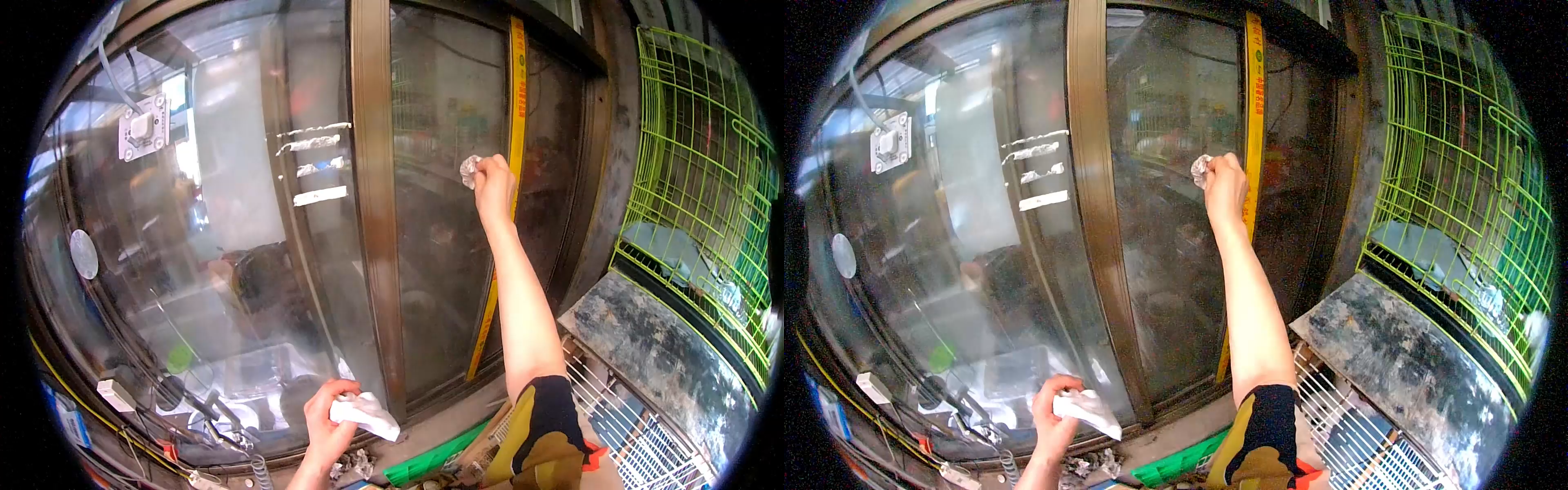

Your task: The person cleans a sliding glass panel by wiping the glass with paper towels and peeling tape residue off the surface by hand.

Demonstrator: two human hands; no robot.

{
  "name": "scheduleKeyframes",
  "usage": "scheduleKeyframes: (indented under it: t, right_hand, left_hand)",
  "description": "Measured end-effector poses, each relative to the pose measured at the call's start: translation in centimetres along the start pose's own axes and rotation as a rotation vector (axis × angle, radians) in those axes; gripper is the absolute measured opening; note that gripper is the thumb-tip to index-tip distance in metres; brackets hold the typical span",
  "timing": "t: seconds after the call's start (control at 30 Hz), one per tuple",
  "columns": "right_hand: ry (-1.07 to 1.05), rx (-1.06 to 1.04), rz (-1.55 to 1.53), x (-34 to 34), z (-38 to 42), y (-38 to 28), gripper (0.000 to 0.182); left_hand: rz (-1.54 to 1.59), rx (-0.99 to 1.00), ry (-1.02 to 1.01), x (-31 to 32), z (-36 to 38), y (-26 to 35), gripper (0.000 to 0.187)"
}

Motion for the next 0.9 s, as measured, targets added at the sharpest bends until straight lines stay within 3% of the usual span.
scheduleKeyframes:
  t: [0.13, 0.17, 0.23, 0.43, 0.6, 0.63, 0.7, 0.8, 0.9]
  right_hand:
    - [0.048, -0.12, 0.004, 0.6, -4.2, -0.6, 0.01]
    - [0.075, -0.034, -0.012, 0.5, -6.4, -0.8, 0.009]
    - [0.12, -0.16, 0.087, 1.2, -10.0, -0.4, 0.006]
    - [-0.039, -0.081, 0.048, 0.8, -4.7, -1.5, 0.01]
    - [0.015, 0.118, 0.07, 0.2, -7.2, 1.1, 0.011]
    - [0.058, 0.002, 0.08, -0.2, -7.6, 0.2, 0.012]
    - [-0.023, 0.095, 0.096, 0.4, -6.3, 0.9, 0.011]
    - [0.03, -0.054, 0.067, 0.7, -3.4, -0.7, 0.009]
    - [0.072, 0.123, 0.073, 0.5, -5.8, 2.0, 0.009]
  left_hand:
    - [0.008, -0.03, 0.019, -0.1, -0.2, -0.7, 0.028]
    - [0.007, -0.031, 0.021, -0.1, -0.3, -0.7, 0.028]
    - [-0.008, 0.0, 0.021, 0.3, -0.6, -0.5, 0.028]
    - [0.036, -0.019, 0.024, 0.4, 0.0, 0.1, 0.027]
    - [0.025, -0.059, 0.046, -0.7, 0.2, -0.5, 0.026]
    - [0.02, -0.068, 0.063, -0.8, 0.0, -0.5, 0.026]
    - [0.01, -0.089, 0.094, -1.0, 0.0, -0.3, 0.026]
    - [0.022, -0.034, 0.059, -0.7, 0.2, 0.0, 0.026]
    - [0.015, -0.057, 0.05, -1.1, 0.5, -0.5, 0.027]
Point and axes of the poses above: each hand's wrist, its own z-axis away from the middle knuckle, its own x-axis out of the palm, y = z × x, the point moved 9 cm from there along -z, towards the middle knuckle, and after that the axes turned 13 degrees about y, right-handed, at the moved point
